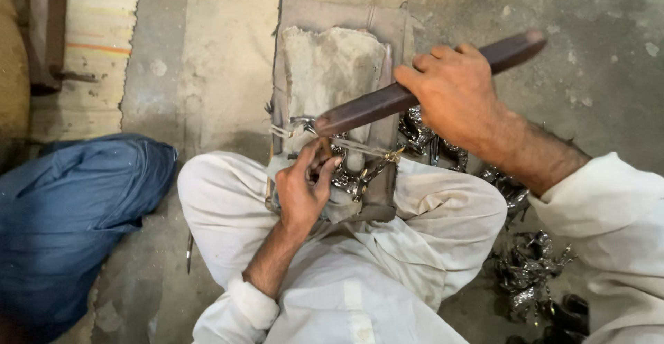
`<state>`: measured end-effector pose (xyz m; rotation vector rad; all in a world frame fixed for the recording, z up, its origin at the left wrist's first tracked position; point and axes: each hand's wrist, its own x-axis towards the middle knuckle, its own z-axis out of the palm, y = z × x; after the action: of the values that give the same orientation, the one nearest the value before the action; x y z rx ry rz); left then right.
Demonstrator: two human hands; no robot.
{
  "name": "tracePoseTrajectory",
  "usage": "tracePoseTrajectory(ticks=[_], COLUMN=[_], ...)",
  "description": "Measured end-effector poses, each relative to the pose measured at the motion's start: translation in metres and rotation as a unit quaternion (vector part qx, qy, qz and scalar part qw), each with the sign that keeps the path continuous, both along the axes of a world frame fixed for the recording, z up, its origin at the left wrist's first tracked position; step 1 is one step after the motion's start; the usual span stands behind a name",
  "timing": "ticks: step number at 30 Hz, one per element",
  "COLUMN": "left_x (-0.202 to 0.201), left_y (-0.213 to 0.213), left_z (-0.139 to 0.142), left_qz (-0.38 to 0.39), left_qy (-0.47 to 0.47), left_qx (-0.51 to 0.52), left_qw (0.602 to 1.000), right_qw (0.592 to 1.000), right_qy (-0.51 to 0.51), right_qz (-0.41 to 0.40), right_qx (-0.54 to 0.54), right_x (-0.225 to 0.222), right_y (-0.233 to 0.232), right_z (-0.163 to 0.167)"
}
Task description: The person sits cross-legged on the floor holding a silver metal horse figurine against a leather sandbag and uses a small punch tool and a wooden mallet to hammer and shape details into the figurine. The person repositions the figurine and the punch repeatedly while striking, with finished metal figurines piled beside them.
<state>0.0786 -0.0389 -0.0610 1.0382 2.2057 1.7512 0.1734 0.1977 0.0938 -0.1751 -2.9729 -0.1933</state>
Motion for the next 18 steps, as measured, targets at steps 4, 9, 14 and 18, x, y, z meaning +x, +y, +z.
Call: tracePoseTrajectory(ticks=[4, 9, 14, 18], left_x=[0.002, 0.009, 0.011, 0.011], left_y=[0.001, -0.002, -0.003, -0.002], left_z=[-0.003, -0.007, -0.008, -0.006], left_qz=[-0.009, 0.012, -0.001, 0.013], left_qy=[-0.023, -0.019, -0.001, 0.013], left_qx=[0.034, 0.027, 0.040, 0.020], left_qw=[0.999, 0.999, 0.999, 1.000], right_qw=[0.997, 0.985, 0.995, 0.995], right_qy=[0.039, 0.121, 0.081, 0.053], right_qz=[0.047, -0.006, 0.042, 0.065], right_qx=[0.043, -0.123, -0.045, 0.057], right_x=[0.002, 0.002, -0.001, -0.005], right_y=[-0.001, -0.002, -0.011, -0.019], right_z=[0.004, 0.011, 0.014, 0.020])
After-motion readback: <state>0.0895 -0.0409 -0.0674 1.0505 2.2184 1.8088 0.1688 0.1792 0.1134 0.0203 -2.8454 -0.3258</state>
